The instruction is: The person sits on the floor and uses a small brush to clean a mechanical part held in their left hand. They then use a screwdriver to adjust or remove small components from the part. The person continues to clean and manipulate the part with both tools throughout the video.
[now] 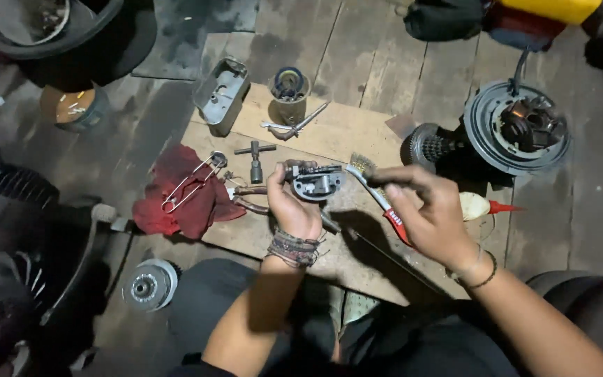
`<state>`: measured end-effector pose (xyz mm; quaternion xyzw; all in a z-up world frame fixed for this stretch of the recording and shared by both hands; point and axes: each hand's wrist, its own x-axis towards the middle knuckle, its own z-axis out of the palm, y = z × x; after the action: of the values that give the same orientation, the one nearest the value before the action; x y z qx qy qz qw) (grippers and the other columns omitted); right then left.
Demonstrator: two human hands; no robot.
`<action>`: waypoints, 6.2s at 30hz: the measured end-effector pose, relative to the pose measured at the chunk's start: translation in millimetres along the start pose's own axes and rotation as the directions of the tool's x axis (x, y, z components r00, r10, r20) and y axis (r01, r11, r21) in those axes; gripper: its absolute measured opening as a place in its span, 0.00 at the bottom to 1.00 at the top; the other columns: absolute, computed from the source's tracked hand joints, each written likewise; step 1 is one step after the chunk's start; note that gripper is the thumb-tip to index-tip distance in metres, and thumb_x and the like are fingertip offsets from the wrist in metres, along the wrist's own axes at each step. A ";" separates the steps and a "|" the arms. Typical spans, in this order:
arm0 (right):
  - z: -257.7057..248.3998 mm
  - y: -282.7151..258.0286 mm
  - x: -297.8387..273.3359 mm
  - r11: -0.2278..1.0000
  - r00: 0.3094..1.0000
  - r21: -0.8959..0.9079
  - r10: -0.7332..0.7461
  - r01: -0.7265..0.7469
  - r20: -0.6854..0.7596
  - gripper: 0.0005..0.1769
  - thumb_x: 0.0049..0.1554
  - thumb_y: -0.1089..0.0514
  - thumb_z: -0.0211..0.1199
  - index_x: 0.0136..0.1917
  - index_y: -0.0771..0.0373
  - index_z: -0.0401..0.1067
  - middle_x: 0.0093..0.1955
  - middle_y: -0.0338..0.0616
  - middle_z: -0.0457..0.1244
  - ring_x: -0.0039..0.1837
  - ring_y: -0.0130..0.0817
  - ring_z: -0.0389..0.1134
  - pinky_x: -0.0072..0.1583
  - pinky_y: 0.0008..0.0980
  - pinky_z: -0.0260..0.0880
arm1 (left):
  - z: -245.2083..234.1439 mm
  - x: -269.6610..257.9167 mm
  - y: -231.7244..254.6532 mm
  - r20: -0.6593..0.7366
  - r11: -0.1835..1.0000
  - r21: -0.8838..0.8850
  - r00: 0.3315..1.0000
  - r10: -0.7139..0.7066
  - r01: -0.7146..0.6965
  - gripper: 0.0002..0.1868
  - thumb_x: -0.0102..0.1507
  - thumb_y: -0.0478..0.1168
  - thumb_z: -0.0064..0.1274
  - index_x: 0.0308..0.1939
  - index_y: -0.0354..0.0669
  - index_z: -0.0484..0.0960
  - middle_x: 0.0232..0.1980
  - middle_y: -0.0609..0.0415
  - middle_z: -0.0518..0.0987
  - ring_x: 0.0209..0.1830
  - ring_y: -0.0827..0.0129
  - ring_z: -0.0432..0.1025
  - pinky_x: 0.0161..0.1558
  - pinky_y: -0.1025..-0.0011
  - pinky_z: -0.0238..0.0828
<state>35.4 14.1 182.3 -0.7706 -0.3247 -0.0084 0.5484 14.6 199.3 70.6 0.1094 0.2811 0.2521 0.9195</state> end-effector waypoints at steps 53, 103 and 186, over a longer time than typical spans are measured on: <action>66.5 74.9 7.6 0.606 0.844 0.672 0.533 -0.427 0.055 0.13 0.61 0.68 0.57 0.54 0.79 0.76 0.46 0.66 0.72 0.47 0.47 0.75 0.52 0.49 0.78 | -17.7 17.2 -9.0 0.016 0.989 0.127 0.997 0.071 -0.072 0.14 0.63 0.53 0.48 0.40 0.47 0.76 0.39 0.50 0.78 0.46 0.61 0.74 0.44 0.66 0.75; 35.7 84.3 -4.3 0.857 0.925 -0.467 0.335 -0.218 0.182 0.11 0.52 0.54 0.66 0.50 0.52 0.71 0.28 0.46 0.67 0.35 0.53 0.71 0.41 0.47 0.70 | -44.8 29.8 -28.3 0.324 0.849 0.468 0.942 0.093 -0.245 0.16 0.66 0.51 0.49 0.42 0.40 0.76 0.37 0.41 0.78 0.41 0.62 0.75 0.42 0.66 0.77; -96.0 25.4 -53.3 0.804 0.868 -0.436 0.488 -0.405 0.094 0.09 0.53 0.62 0.61 0.47 0.66 0.76 0.41 0.61 0.71 0.50 0.67 0.71 0.52 0.59 0.69 | 0.2 -29.9 -33.3 0.117 0.960 0.004 0.953 -0.280 0.282 0.15 0.57 0.54 0.54 0.31 0.47 0.77 0.32 0.50 0.76 0.40 0.56 0.73 0.51 0.56 0.74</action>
<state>39.2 -98.6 179.5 -0.9180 -0.1782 0.1329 0.3284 6.8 155.3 73.2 0.0770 0.2383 0.1139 0.9614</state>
